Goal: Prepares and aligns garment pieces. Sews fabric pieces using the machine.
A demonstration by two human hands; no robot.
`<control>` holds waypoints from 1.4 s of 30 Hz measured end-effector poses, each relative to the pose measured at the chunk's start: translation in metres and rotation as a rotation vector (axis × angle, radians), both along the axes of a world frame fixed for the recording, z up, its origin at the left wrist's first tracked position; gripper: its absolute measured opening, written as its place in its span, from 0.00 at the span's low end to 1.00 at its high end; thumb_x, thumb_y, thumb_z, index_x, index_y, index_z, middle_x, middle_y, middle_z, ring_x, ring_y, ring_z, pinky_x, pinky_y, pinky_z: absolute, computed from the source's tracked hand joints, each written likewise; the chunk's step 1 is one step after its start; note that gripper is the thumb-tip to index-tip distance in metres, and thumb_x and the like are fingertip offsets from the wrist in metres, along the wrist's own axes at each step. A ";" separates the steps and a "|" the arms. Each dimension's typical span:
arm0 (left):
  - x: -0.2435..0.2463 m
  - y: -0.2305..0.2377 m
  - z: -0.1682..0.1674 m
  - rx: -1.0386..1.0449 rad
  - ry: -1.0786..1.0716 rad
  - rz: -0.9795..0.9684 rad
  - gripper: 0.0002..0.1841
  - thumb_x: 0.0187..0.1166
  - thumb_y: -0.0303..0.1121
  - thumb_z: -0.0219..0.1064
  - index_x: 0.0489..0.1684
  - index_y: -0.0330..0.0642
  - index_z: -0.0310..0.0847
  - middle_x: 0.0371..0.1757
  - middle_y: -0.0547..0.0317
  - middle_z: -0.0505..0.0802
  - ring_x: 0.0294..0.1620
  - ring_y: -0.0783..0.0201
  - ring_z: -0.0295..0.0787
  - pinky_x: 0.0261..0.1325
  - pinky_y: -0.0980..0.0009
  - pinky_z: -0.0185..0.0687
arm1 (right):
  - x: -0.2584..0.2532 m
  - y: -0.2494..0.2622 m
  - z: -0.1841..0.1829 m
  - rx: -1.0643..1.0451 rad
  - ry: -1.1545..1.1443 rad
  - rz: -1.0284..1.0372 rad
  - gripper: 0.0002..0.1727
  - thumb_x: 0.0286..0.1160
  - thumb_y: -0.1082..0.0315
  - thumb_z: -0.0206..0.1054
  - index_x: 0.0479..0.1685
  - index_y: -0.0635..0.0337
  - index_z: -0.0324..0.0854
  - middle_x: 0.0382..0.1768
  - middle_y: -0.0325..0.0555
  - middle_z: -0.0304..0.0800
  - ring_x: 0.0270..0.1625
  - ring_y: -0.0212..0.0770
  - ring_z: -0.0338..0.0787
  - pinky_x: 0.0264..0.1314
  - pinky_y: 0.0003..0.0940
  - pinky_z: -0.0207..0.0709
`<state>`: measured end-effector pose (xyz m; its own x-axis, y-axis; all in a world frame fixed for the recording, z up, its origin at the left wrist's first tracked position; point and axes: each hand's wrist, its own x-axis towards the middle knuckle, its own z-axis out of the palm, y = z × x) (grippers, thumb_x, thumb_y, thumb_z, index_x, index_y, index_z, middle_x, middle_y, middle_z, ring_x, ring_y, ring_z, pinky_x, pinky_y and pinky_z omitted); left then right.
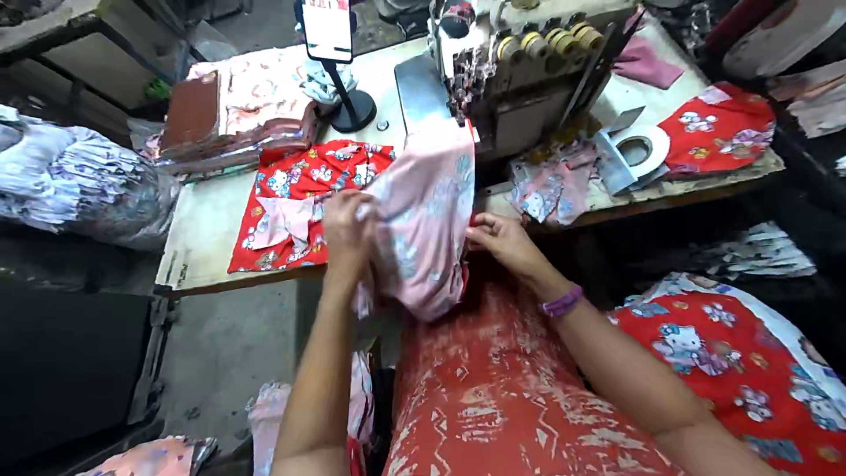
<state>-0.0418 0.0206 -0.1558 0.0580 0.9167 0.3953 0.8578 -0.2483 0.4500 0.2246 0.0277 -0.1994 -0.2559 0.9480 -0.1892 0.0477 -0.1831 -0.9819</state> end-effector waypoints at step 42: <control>0.104 0.123 0.024 0.000 -0.079 -0.235 0.08 0.78 0.23 0.65 0.49 0.31 0.85 0.38 0.47 0.90 0.37 0.55 0.87 0.47 0.60 0.84 | 0.006 0.084 0.044 0.154 0.019 0.055 0.41 0.80 0.72 0.60 0.95 0.58 0.47 0.21 0.31 0.83 0.24 0.19 0.81 0.35 0.15 0.77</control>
<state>0.0626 0.1433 -0.1318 0.2390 0.8814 0.4075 0.7386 -0.4374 0.5130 0.2304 0.1122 -0.1556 -0.3109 0.9497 -0.0374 0.0345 -0.0281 -0.9990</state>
